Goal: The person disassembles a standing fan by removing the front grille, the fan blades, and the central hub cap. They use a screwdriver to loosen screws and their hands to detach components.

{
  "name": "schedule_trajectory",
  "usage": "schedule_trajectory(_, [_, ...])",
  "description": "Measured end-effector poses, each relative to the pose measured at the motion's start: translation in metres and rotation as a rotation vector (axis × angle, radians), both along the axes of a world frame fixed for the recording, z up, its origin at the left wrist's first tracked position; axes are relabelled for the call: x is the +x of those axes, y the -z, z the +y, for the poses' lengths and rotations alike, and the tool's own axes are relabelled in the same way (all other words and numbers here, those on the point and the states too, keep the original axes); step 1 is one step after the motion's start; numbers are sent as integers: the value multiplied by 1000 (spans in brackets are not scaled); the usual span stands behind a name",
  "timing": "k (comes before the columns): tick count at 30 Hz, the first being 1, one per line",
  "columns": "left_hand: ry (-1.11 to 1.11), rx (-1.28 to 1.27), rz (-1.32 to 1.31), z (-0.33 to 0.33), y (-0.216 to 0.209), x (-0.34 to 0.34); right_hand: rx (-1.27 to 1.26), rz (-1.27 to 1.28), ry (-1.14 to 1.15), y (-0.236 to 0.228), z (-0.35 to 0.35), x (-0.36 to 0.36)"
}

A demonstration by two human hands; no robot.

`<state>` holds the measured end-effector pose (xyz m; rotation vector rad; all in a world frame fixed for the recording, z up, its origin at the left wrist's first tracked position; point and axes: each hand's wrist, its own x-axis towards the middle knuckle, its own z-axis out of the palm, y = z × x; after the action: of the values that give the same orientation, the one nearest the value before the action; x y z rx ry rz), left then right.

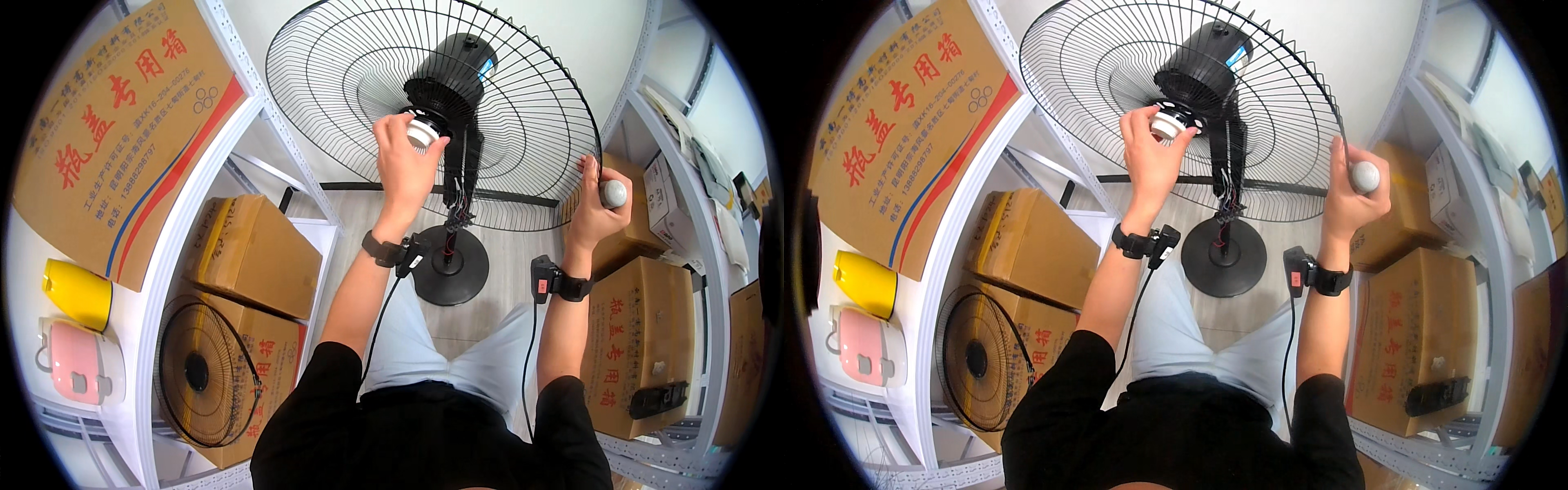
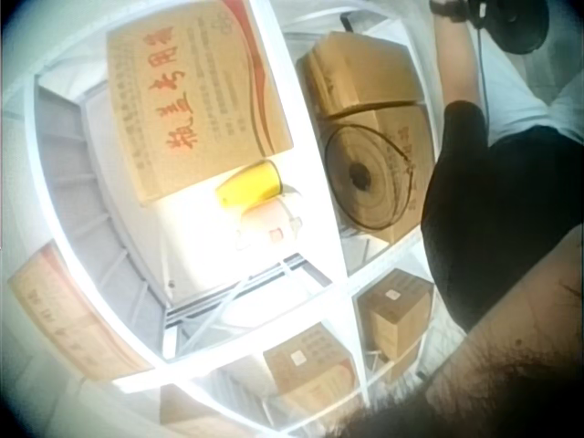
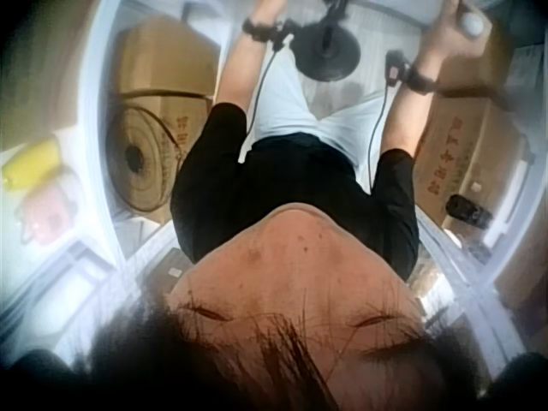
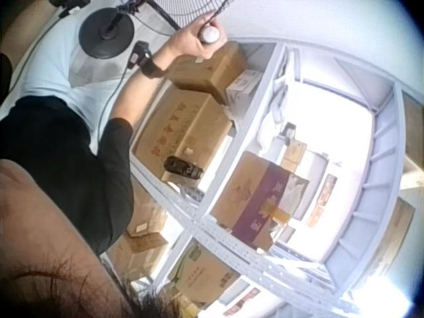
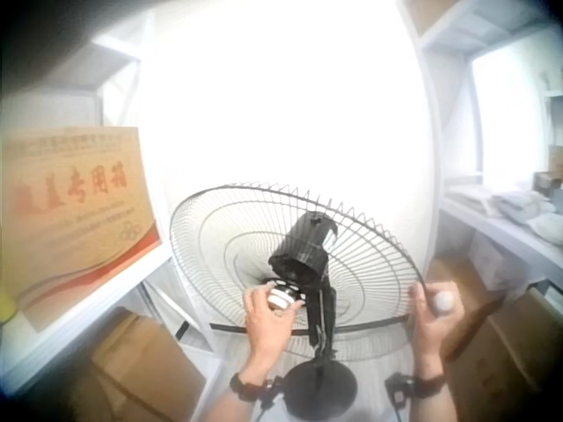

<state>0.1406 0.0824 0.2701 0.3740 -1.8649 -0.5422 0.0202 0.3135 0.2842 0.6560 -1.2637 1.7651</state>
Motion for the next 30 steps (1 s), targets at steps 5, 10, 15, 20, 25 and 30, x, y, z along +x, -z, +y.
schedule_trajectory(5, [-119,-133,92,8,-1,0,-46,-9,7,-4,-2,4])
schedule_trajectory(10, [251,441,4,-8,6,1,-94,-40,21,-14,1,10])
schedule_trajectory(15, [-12,97,-14,1,-4,0,-154,-29,-15,-23,0,9])
schedule_trajectory(20, [-142,-224,93,-4,3,-4,-92,4,81,-13,0,-2])
schedule_trajectory(25, [113,267,128,-9,16,-13,-103,-29,74,-7,-2,-7])
schedule_trajectory(30, [-144,-225,19,4,-4,1,-116,-40,79,-10,-1,-4])
